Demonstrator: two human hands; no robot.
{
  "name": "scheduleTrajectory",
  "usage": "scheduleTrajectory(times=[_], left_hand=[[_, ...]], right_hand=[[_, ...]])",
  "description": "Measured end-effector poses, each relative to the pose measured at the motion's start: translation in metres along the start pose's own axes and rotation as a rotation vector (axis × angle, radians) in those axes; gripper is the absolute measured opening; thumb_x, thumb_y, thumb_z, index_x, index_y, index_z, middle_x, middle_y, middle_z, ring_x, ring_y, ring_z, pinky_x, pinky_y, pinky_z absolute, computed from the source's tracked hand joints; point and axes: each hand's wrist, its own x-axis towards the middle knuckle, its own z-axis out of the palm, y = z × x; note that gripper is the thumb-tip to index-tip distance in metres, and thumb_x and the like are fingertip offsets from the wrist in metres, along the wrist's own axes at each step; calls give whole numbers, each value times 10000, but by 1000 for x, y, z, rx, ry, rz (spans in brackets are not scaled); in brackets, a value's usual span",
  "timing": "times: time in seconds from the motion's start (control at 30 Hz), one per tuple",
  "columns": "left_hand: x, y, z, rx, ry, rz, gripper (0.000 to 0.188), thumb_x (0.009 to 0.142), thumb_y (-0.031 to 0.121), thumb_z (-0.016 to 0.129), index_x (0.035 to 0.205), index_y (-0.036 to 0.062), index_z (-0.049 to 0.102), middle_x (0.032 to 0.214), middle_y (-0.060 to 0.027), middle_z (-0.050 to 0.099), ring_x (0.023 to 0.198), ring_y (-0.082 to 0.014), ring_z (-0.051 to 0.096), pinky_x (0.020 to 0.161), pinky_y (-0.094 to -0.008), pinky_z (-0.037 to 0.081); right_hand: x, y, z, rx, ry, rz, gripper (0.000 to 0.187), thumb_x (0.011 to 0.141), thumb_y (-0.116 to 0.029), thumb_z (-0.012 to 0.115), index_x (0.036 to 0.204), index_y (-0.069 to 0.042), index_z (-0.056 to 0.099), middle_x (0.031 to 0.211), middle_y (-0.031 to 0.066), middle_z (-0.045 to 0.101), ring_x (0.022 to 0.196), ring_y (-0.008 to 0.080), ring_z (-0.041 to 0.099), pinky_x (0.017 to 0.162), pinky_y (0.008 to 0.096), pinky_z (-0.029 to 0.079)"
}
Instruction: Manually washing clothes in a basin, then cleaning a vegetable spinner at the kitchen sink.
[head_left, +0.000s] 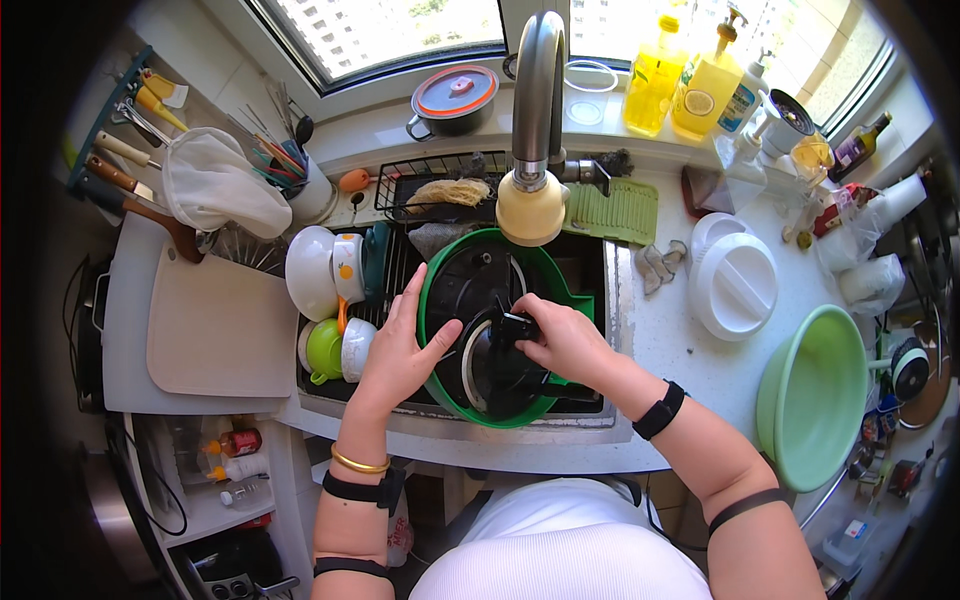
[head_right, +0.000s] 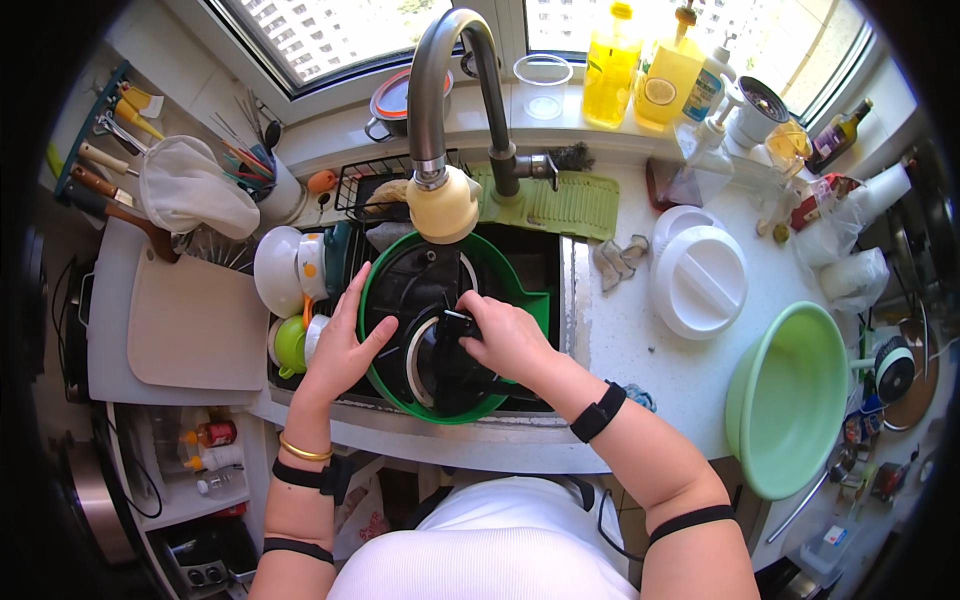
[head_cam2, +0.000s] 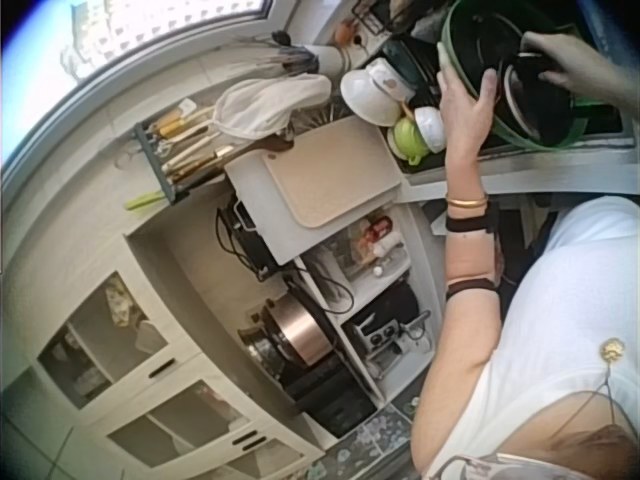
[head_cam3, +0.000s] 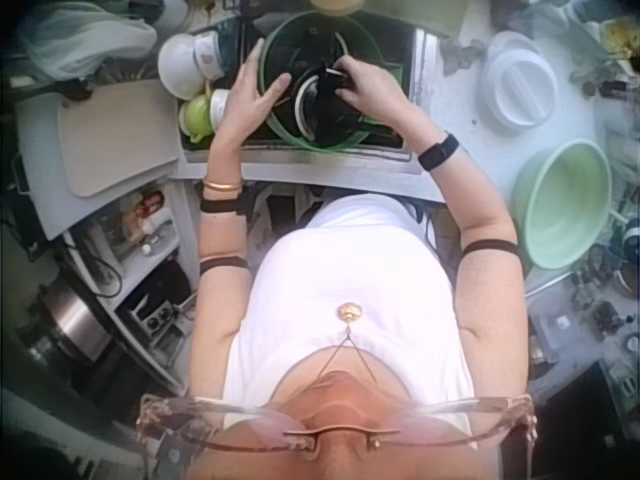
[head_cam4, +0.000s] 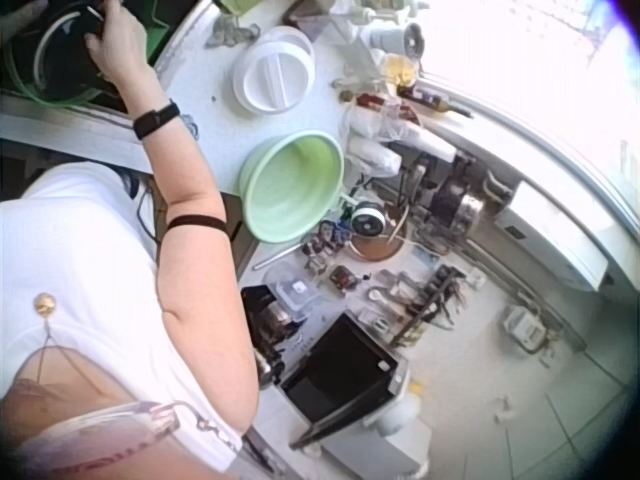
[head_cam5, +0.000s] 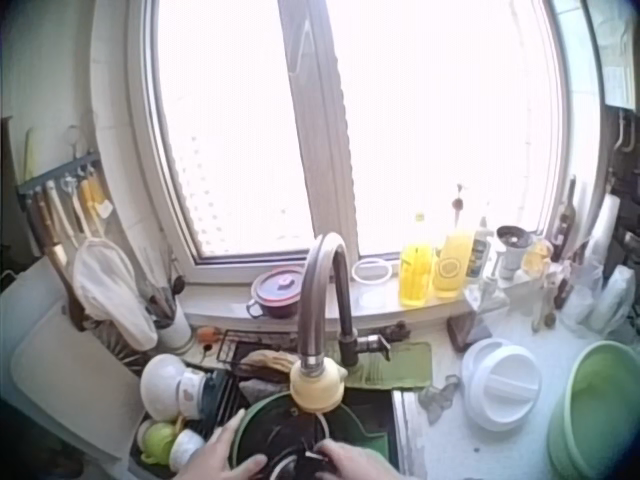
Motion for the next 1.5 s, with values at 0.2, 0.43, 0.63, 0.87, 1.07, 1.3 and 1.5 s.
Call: scheduleTrajectory(times=[0.2,0.43,0.63,0.87,1.07,1.3,1.5], left_hand=[[0,-1,4,19,19,-8,624,936,390,483,1452,126,251,1278,-230,477,1120,-445,507,916,-437,425],[-4,2,8,82,93,-41,515,958,280,409,1441,155,278,1203,-200,516,980,-441,556,805,-473,459],[-8,4,7,118,103,-59,503,960,258,400,1439,158,284,1217,-203,514,971,-437,560,798,-474,459],[-14,1,9,116,112,-30,506,961,226,395,1446,141,274,1278,-223,486,1062,-433,533,876,-443,437],[-16,4,7,135,111,-26,506,961,221,392,1446,141,273,1280,-217,487,1047,-429,539,867,-448,439],[-16,9,6,110,101,-74,532,934,191,431,1443,159,278,1219,-208,514,982,-422,555,805,-464,454],[-16,15,0,3,47,-171,661,789,42,559,1397,85,303,1367,-210,428,1252,-386,426,1023,-407,360]], right_hand=[[18,-8,10,-88,-88,321,397,795,-308,692,973,-19,485,805,216,637,786,389,623,684,449,481],[15,-5,10,-98,-70,165,332,814,-276,669,917,-46,453,767,185,627,753,398,600,640,456,465],[10,0,7,-84,-28,-33,308,799,-220,680,903,-51,444,733,169,602,728,393,585,610,447,456],[6,-1,7,-132,-27,-130,293,795,-207,681,878,-45,452,694,148,568,691,360,577,588,433,454],[8,-2,1,-217,-64,-222,273,805,-221,660,903,-59,462,687,123,580,686,334,593,588,432,471],[7,-1,-2,-153,-100,-113,317,792,-245,683,916,-52,464,722,131,609,702,339,608,607,428,480],[23,-14,-4,-232,-277,239,517,728,-496,716,918,-32,590,805,166,663,760,339,644,690,400,512]])
